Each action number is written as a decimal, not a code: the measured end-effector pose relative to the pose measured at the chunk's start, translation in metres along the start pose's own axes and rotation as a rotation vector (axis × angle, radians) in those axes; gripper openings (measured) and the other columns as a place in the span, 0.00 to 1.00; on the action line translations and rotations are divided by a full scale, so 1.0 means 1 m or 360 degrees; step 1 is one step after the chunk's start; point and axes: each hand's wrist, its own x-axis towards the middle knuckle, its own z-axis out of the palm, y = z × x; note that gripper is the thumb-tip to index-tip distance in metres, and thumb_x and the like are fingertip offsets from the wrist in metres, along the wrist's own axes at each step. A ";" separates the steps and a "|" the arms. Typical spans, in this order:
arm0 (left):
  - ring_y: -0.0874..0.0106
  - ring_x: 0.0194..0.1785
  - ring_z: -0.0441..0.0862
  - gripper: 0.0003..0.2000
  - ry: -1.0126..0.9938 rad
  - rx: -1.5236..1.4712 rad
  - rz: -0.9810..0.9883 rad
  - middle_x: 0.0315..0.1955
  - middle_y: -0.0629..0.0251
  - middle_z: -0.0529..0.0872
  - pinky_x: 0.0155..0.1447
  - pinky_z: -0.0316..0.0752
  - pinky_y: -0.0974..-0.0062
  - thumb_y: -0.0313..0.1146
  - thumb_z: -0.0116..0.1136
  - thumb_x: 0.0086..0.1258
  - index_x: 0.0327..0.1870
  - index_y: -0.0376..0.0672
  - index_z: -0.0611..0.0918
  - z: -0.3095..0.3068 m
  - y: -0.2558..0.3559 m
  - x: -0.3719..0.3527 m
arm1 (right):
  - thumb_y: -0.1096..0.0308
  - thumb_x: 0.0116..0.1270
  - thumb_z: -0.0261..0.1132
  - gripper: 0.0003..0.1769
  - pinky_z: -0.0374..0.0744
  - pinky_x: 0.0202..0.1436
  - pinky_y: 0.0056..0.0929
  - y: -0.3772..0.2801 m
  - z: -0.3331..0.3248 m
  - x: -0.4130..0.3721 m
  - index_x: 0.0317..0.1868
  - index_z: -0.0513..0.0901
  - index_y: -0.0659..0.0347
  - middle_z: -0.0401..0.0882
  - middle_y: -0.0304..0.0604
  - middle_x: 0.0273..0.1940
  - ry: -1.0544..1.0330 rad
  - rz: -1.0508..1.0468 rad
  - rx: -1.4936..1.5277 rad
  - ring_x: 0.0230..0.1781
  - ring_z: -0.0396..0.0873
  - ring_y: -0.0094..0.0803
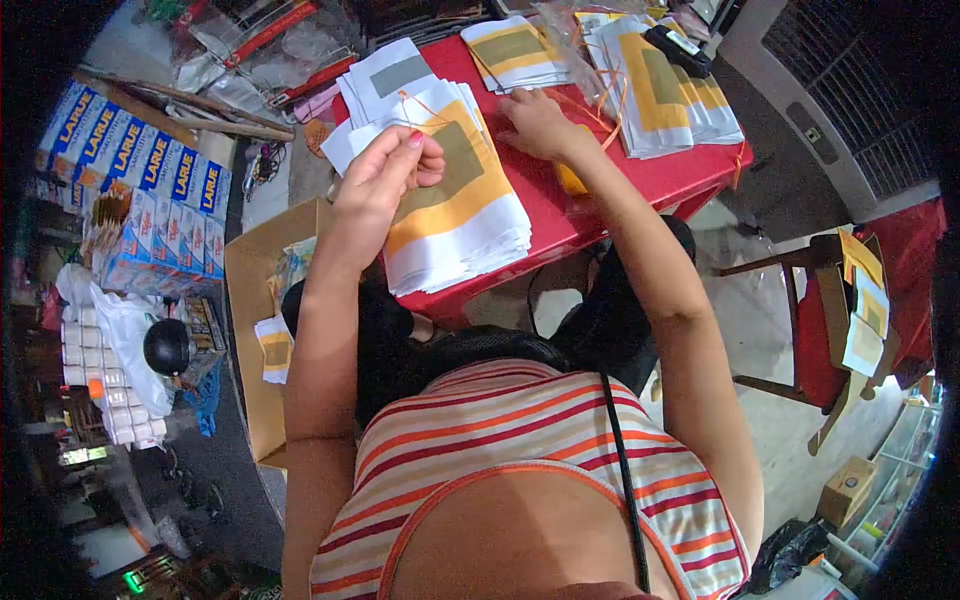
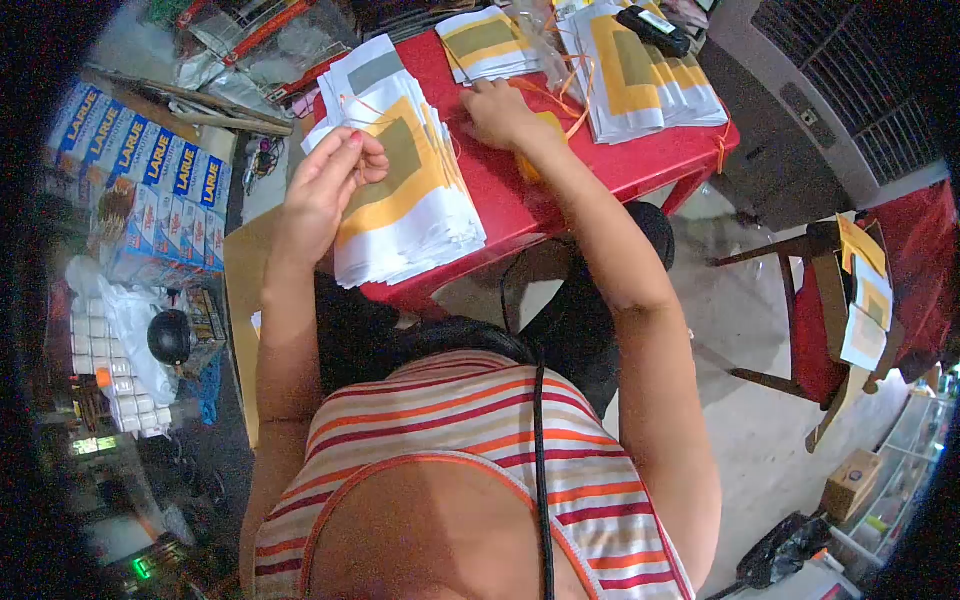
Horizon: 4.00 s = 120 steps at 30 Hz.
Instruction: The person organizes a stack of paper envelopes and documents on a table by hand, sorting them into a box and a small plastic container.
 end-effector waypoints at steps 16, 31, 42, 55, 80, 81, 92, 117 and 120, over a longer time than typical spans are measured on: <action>0.75 0.47 0.81 0.12 -0.0169 0.0421 0.0093 0.40 0.66 0.83 0.56 0.76 0.76 0.36 0.46 0.82 0.46 0.35 0.78 0.010 0.008 0.004 | 0.69 0.67 0.65 0.08 0.78 0.47 0.37 -0.008 -0.150 -0.081 0.42 0.80 0.64 0.82 0.48 0.37 -0.0153 -0.0238 0.0201 0.41 0.81 0.42; 0.79 0.41 0.76 0.13 -0.0335 0.0980 -0.0133 0.36 0.70 0.80 0.50 0.74 0.77 0.39 0.44 0.81 0.48 0.39 0.78 0.017 0.024 0.035 | 0.72 0.69 0.67 0.09 0.82 0.57 0.27 -0.045 -0.106 -0.064 0.45 0.80 0.69 0.86 0.44 0.41 -0.0127 -0.0154 0.2285 0.48 0.84 0.27; 0.54 0.46 0.82 0.14 -0.0397 0.1485 0.0149 0.38 0.49 0.84 0.51 0.75 0.61 0.35 0.43 0.76 0.50 0.36 0.78 0.031 0.033 0.039 | 0.76 0.63 0.67 0.09 0.80 0.51 0.35 -0.070 -0.110 -0.073 0.43 0.80 0.63 0.76 0.47 0.52 0.0601 -0.0573 0.0931 0.50 0.80 0.43; 0.47 0.50 0.80 0.14 -0.0432 0.1521 0.0101 0.42 0.46 0.84 0.55 0.73 0.58 0.38 0.45 0.77 0.48 0.37 0.78 0.032 0.040 0.037 | 0.73 0.74 0.61 0.06 0.79 0.46 0.24 -0.055 -0.080 -0.075 0.47 0.78 0.67 0.84 0.40 0.38 0.0644 -0.0007 0.1597 0.40 0.82 0.24; 0.51 0.49 0.82 0.13 -0.0333 0.1375 0.0193 0.41 0.48 0.85 0.54 0.74 0.60 0.38 0.45 0.78 0.50 0.39 0.76 0.039 0.041 0.030 | 0.71 0.69 0.66 0.08 0.78 0.45 0.28 -0.055 -0.094 -0.080 0.42 0.78 0.67 0.83 0.42 0.41 0.0556 -0.0252 0.1354 0.38 0.80 0.29; 0.50 0.49 0.82 0.13 -0.0329 0.1418 0.0188 0.41 0.48 0.85 0.54 0.74 0.59 0.38 0.45 0.78 0.50 0.39 0.76 0.040 0.043 0.028 | 0.70 0.70 0.66 0.08 0.78 0.44 0.28 -0.054 -0.092 -0.078 0.42 0.79 0.67 0.83 0.41 0.38 0.0633 -0.0246 0.1450 0.37 0.79 0.28; 0.47 0.51 0.80 0.14 -0.0362 0.1506 0.0320 0.43 0.47 0.84 0.56 0.73 0.55 0.38 0.46 0.77 0.51 0.38 0.78 0.038 0.032 0.031 | 0.69 0.70 0.65 0.09 0.78 0.41 0.29 -0.065 -0.114 -0.073 0.44 0.79 0.66 0.82 0.46 0.36 0.0579 -0.0341 0.1108 0.33 0.80 0.32; 0.66 0.35 0.80 0.11 -0.0272 0.1373 0.0198 0.30 0.57 0.83 0.43 0.75 0.67 0.36 0.54 0.75 0.44 0.36 0.78 0.030 0.041 0.020 | 0.69 0.66 0.64 0.09 0.78 0.43 0.44 -0.068 -0.133 -0.078 0.43 0.83 0.65 0.83 0.53 0.38 0.0226 -0.0395 0.0496 0.40 0.81 0.54; 0.62 0.37 0.82 0.10 -0.0207 0.1377 0.0262 0.31 0.55 0.84 0.44 0.75 0.65 0.36 0.53 0.76 0.44 0.37 0.76 0.029 0.035 0.019 | 0.68 0.67 0.65 0.10 0.79 0.45 0.40 -0.055 -0.132 -0.068 0.44 0.83 0.65 0.83 0.53 0.38 0.0030 -0.0455 0.0698 0.40 0.81 0.50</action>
